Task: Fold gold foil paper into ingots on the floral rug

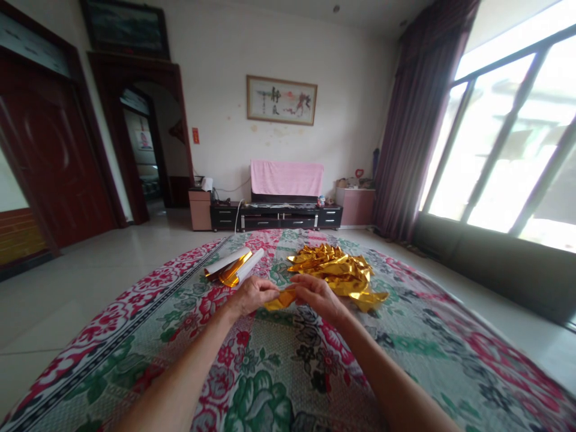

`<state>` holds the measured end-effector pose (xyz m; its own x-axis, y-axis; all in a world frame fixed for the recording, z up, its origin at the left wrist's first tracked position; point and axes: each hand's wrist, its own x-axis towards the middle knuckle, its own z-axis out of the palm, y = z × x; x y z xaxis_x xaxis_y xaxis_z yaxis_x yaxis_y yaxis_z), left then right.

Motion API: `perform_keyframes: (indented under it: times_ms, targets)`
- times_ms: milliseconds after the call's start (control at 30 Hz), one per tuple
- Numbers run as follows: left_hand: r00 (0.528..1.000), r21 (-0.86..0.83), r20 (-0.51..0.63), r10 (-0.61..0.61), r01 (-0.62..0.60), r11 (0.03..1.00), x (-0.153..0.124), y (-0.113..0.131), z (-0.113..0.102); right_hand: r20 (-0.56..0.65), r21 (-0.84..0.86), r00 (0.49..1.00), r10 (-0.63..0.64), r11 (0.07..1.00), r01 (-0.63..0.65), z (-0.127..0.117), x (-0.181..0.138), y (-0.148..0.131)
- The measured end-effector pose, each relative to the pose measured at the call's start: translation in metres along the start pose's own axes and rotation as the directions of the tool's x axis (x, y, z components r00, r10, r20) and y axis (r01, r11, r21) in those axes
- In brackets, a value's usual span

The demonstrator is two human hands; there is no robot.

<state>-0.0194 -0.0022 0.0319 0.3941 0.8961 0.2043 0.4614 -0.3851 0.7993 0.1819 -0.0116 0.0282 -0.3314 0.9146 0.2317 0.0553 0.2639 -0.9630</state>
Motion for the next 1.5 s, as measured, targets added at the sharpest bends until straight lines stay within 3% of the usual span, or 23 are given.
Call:
perform_keyframes:
  times_ms: [100, 267, 433, 900, 1100, 1333, 1500]
  targets:
    - [1.0, 0.036, -0.011, 0.025, -0.025, 0.999, 0.0, 0.0, 0.001, 0.03, 0.008, 1.0, -0.007, 1.0, 0.007, 0.002, -0.001, 0.004]
    - [0.998, 0.04, -0.023, 0.056, -0.055, 0.998, 0.001, 0.001, 0.005, -0.043, -0.23, 0.999, -0.034, 0.973, 0.024, 0.004, -0.003, 0.008]
    - [0.997, 0.058, -0.027, 0.079, -0.077, 0.995, 0.001, 0.0, 0.006, 0.003, -0.326, 0.994, -0.112, 0.939, 0.107, 0.003, -0.006, 0.001]
    - [0.996, 0.115, 0.024, 0.087, -0.089, 0.989, -0.002, 0.013, 0.009, -0.062, -0.286, 0.996, -0.057, 0.957, 0.037, 0.012, -0.008, -0.006]
    - [0.991, -0.072, 0.132, 0.002, 0.008, 0.997, -0.004, 0.011, 0.004, -0.06, -0.098, 0.994, 0.087, 0.991, -0.092, 0.01, -0.007, -0.003]
    - [0.978, -0.32, 0.205, -0.05, 0.115, 0.941, -0.004, 0.004, 0.001, -0.082, -0.045, 0.995, 0.06, 0.997, -0.064, 0.01, -0.008, -0.003]
    - [0.987, -0.139, 0.15, -0.063, 0.084, 0.987, -0.006, 0.002, -0.001, -0.13, -0.082, 0.991, 0.017, 0.996, -0.028, 0.011, -0.007, 0.002]
